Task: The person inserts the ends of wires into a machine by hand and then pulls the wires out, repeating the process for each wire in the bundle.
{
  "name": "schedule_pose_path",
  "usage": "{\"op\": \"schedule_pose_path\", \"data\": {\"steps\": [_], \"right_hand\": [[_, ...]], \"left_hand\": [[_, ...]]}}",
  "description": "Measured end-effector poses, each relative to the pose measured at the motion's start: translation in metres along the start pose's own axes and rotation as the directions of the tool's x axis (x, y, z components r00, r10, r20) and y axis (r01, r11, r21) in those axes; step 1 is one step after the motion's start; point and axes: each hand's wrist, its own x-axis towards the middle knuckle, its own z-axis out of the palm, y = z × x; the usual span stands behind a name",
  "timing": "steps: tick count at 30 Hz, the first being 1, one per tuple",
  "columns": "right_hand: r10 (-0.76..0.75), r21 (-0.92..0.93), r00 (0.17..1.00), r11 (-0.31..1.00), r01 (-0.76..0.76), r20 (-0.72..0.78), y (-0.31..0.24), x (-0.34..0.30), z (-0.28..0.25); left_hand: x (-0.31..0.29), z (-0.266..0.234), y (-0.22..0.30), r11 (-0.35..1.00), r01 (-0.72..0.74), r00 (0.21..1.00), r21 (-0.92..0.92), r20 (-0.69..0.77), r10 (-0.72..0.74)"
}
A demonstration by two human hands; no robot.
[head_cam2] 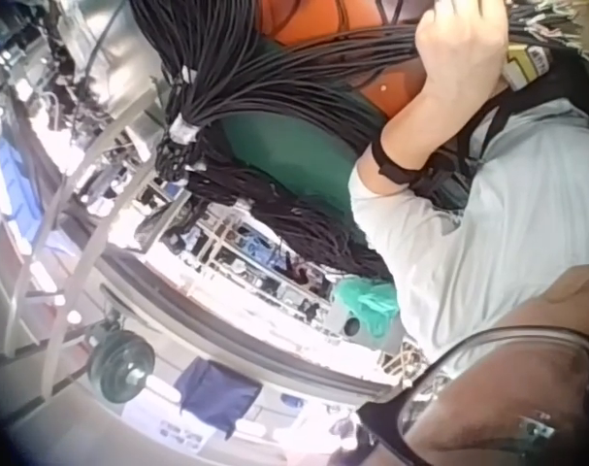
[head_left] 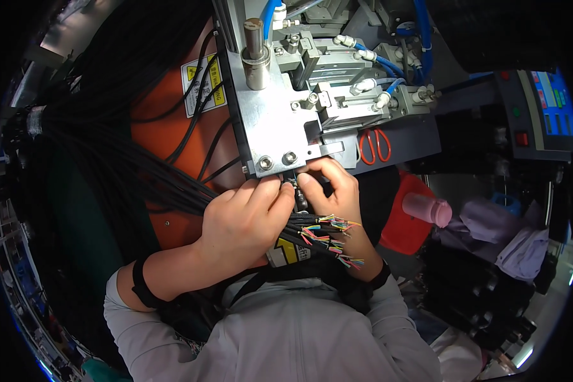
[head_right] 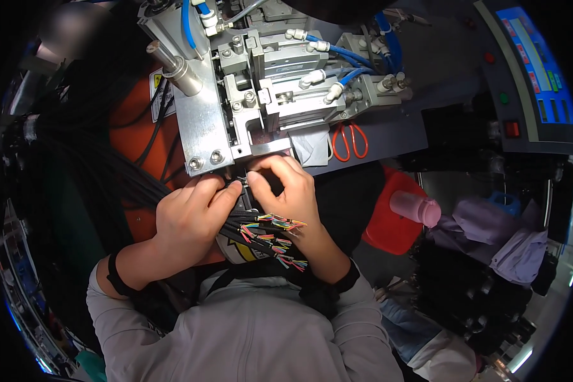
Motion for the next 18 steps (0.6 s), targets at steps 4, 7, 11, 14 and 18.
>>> {"op": "schedule_pose_path", "data": {"steps": [4,7,11,14,18], "right_hand": [[-0.382,-0.079,0.924,0.922,0.38,-0.015,-0.001,0.004,0.002],[-0.546,-0.194,0.836,0.827,0.528,-0.053,-0.003,0.005,0.001],[-0.135,0.003,0.991,0.991,0.135,0.008,0.005,-0.002,-0.005],[-0.198,0.079,0.979,0.976,0.201,-0.045,0.004,0.001,-0.01],[-0.504,0.322,0.845,0.842,0.433,0.181,-0.001,0.005,-0.033]], "left_hand": [[0.001,-0.003,0.0,1.0,0.017,1.0,0.001,-0.023,-0.017],[-0.001,-0.01,0.003,0.999,0.031,0.999,0.03,0.033,-0.032],[-0.007,-0.014,0.008,0.992,0.069,0.99,0.11,0.118,-0.082],[-0.009,-0.013,0.009,0.984,0.073,0.986,0.16,0.137,-0.096],[-0.007,-0.016,0.002,0.991,0.135,0.976,-0.011,0.172,-0.132]]}}
